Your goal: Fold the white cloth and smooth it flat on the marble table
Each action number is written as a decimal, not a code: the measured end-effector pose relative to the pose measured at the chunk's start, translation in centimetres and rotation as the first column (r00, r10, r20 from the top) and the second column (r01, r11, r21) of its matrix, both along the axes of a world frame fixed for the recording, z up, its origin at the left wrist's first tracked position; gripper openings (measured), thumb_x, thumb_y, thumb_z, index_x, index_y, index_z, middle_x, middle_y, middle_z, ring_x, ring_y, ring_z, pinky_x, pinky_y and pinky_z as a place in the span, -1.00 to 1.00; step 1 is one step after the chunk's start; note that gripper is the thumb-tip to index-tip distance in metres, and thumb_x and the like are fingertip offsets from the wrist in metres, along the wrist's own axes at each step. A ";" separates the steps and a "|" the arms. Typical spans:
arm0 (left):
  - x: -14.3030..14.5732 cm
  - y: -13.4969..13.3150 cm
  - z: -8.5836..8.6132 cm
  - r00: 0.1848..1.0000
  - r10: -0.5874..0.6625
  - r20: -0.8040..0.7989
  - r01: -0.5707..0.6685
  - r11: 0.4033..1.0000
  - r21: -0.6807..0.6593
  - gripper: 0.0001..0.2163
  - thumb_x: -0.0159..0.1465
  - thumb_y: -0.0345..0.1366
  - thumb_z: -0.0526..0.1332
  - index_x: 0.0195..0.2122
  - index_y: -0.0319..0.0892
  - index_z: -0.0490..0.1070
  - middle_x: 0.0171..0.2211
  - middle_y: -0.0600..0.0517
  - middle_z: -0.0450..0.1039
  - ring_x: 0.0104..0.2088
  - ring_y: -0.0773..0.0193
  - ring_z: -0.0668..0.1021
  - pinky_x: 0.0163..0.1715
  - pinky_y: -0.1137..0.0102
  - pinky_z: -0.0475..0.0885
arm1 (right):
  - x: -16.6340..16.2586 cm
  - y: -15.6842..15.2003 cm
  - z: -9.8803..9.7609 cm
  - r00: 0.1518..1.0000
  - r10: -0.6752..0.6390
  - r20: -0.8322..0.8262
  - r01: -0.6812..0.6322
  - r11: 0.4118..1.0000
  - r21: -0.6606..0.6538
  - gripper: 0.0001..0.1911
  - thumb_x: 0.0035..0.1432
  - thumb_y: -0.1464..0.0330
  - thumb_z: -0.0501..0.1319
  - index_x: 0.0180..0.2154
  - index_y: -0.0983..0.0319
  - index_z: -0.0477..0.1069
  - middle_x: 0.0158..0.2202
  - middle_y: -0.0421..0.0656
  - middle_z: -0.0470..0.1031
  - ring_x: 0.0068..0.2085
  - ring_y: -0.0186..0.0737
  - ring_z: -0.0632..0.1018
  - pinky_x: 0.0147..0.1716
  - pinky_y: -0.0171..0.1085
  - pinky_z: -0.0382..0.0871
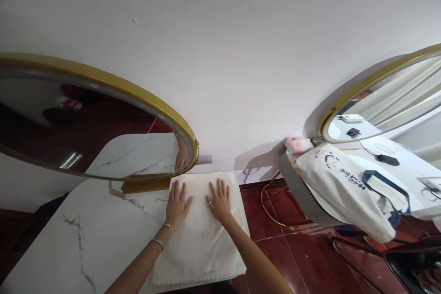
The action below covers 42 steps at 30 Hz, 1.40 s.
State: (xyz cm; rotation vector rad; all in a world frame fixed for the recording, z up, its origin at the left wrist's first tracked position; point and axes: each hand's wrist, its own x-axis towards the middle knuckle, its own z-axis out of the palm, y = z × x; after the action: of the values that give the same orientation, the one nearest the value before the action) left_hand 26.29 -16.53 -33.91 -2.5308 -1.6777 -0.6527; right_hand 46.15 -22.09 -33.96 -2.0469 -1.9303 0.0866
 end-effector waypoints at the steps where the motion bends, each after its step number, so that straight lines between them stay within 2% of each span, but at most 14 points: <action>1: 0.5 0.6 0.4 1.000 0.019 -0.005 -0.019 1.000 -0.006 -0.44 0.34 -0.06 0.05 0.28 -0.31 0.19 0.37 -0.31 -0.07 0.37 -0.17 0.00 0.27 -0.01 0.11 | 0.1 1.1 -0.2 0.999 -0.017 0.045 0.018 1.000 -0.017 -0.42 0.32 0.17 0.04 0.33 0.06 0.08 0.39 -0.02 -0.01 0.38 0.08 0.02 0.29 0.18 -0.11; 3: 1.5 1.9 1.4 0.998 0.050 -0.031 -0.052 0.998 -0.039 -0.45 0.32 -0.04 0.09 0.26 -0.24 0.23 0.35 -0.29 -0.01 0.36 -0.22 0.04 0.25 -0.05 0.10 | 0.4 3.4 -0.2 0.995 -0.032 0.092 0.035 0.999 -0.037 -0.41 0.33 0.09 0.00 0.34 -0.01 0.03 0.40 -0.05 -0.02 0.39 0.08 0.00 0.29 0.21 -0.20; 5: 2.6 3.5 2.4 0.994 0.076 -0.073 -0.083 0.991 -0.103 -0.48 0.32 -0.05 0.10 0.24 -0.21 0.28 0.28 -0.30 0.16 0.31 -0.25 0.15 0.23 -0.09 0.10 | 0.7 5.4 0.3 0.995 -0.044 0.094 0.050 0.997 -0.057 -0.39 0.32 0.03 -0.02 0.34 -0.02 0.01 0.40 -0.06 -0.01 0.38 0.08 0.00 0.28 0.22 -0.25; 8: 3.9 6.2 3.6 0.991 0.082 -0.105 -0.104 0.967 -0.230 -0.52 0.34 -0.06 0.07 0.15 -0.27 0.37 0.12 -0.33 0.37 0.20 -0.27 0.33 0.16 -0.12 0.17 | 1.2 8.1 1.3 0.995 -0.080 0.057 0.085 0.991 -0.104 -0.36 0.31 -0.03 -0.03 0.34 -0.01 0.04 0.37 -0.02 0.05 0.36 0.14 0.04 0.25 0.30 -0.28; 11: 4.9 8.5 3.9 0.999 0.019 -0.026 -0.025 0.965 -0.263 -0.54 0.35 -0.09 0.03 0.14 -0.28 0.36 0.16 -0.28 0.36 0.21 -0.22 0.32 0.18 -0.06 0.17 | 1.5 10.3 2.1 0.993 -0.117 0.033 0.120 0.985 -0.124 -0.39 0.31 -0.01 -0.02 0.30 0.06 0.15 0.32 0.06 0.14 0.33 0.23 0.10 0.20 0.40 -0.31; 14: 5.5 8.7 3.8 0.996 -0.084 0.022 0.087 0.972 -0.217 -0.57 0.37 -0.19 0.00 0.23 -0.18 0.27 0.24 -0.15 0.28 0.28 -0.08 0.25 0.25 0.02 0.11 | 1.4 11.3 2.3 0.995 -0.093 0.020 0.095 0.990 -0.103 -0.41 0.33 0.06 -0.04 0.28 0.19 0.20 0.33 0.09 0.13 0.35 0.20 0.06 0.22 0.38 -0.33; 18: 5.6 4.3 3.1 0.986 -0.168 0.000 0.165 0.968 -0.189 -0.53 0.37 -0.17 0.04 0.29 -0.07 0.19 0.34 -0.11 0.12 0.34 -0.01 0.15 0.29 0.03 0.06 | 0.8 8.7 1.7 0.999 -0.041 0.020 0.042 0.997 -0.058 -0.39 0.37 0.13 -0.10 0.35 0.22 0.02 0.39 0.00 -0.02 0.39 0.06 -0.03 0.28 0.26 -0.34; 23: 3.8 -4.0 2.0 0.992 -0.126 0.020 0.128 0.978 -0.162 -0.47 0.35 -0.13 0.08 0.34 -0.05 0.09 0.40 -0.11 -0.07 0.38 -0.02 0.02 0.31 -0.02 0.00 | -0.1 -0.3 1.1 0.998 0.023 0.053 -0.023 1.000 -0.006 -0.38 0.35 0.15 -0.07 0.38 0.11 -0.08 0.42 -0.07 -0.14 0.41 0.04 -0.10 0.30 0.19 -0.31; 26: 3.0 -6.0 1.4 0.990 -0.137 0.009 0.137 0.977 -0.165 -0.47 0.35 -0.13 0.07 0.34 -0.01 0.09 0.40 -0.10 -0.09 0.38 -0.02 0.03 0.30 -0.02 0.01 | -0.1 -3.5 1.0 0.997 0.020 0.069 -0.020 1.000 -0.001 -0.34 0.33 0.13 -0.01 0.38 0.03 -0.12 0.42 -0.09 -0.13 0.40 0.07 -0.09 0.28 0.24 -0.35; 29: 3.7 -4.5 1.3 0.990 -0.139 0.015 0.139 0.978 -0.158 -0.48 0.35 -0.13 0.08 0.33 -0.03 0.12 0.40 -0.11 -0.07 0.38 -0.02 0.03 0.30 -0.03 0.02 | 1.1 -2.1 1.2 0.997 0.013 0.071 -0.011 1.000 -0.019 -0.38 0.32 0.10 0.00 0.36 -0.02 -0.04 0.42 -0.12 -0.11 0.40 0.08 -0.07 0.26 0.29 -0.40; 32: 6.0 -0.3 1.6 0.991 -0.130 0.039 0.135 0.975 -0.177 -0.48 0.34 -0.12 0.08 0.32 -0.06 0.14 0.39 -0.12 -0.05 0.38 -0.06 0.01 0.30 -0.05 0.00 | 3.6 2.7 1.7 0.998 0.020 0.055 -0.016 0.998 -0.066 -0.41 0.32 0.07 0.02 0.33 -0.03 0.04 0.41 -0.15 -0.07 0.40 0.06 -0.06 0.26 0.31 -0.40; 36: 9.3 5.1 2.2 0.987 -0.150 0.056 0.159 0.953 -0.259 -0.47 0.33 -0.08 0.10 0.29 -0.12 0.19 0.38 -0.17 -0.01 0.37 -0.12 0.04 0.29 -0.07 -0.02 | 7.1 8.0 2.4 1.000 -0.024 0.008 0.025 0.985 -0.169 -0.40 0.32 0.06 0.04 0.32 0.02 0.08 0.40 -0.14 -0.01 0.38 0.03 0.04 0.27 0.21 -0.10; 39: 9.4 5.6 2.4 0.984 -0.158 0.080 0.174 0.947 -0.271 -0.49 0.35 -0.13 0.07 0.29 -0.18 0.19 0.37 -0.20 0.02 0.37 -0.08 0.06 0.30 -0.04 0.00 | 8.1 7.8 2.5 0.998 -0.067 0.001 0.067 0.986 -0.154 -0.43 0.36 0.12 -0.02 0.33 0.13 0.08 0.37 -0.05 0.06 0.35 0.04 0.11 0.25 0.13 0.02; 42: 7.1 2.2 2.5 0.985 -0.130 0.114 0.152 0.964 -0.219 -0.52 0.38 -0.17 0.01 0.31 -0.16 0.15 0.38 -0.15 -0.03 0.38 0.02 0.03 0.32 0.03 -0.01 | 7.3 3.6 2.0 0.991 -0.131 0.023 0.132 0.987 -0.087 -0.44 0.39 0.15 -0.09 0.35 0.13 0.04 0.39 -0.05 -0.01 0.37 0.08 0.05 0.25 0.10 0.04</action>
State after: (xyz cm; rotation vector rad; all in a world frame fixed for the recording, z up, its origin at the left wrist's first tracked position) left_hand 33.42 -14.29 -31.42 -2.8429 -1.7042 -0.6387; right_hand 53.41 -18.46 -31.98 -2.2337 -1.8256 0.1263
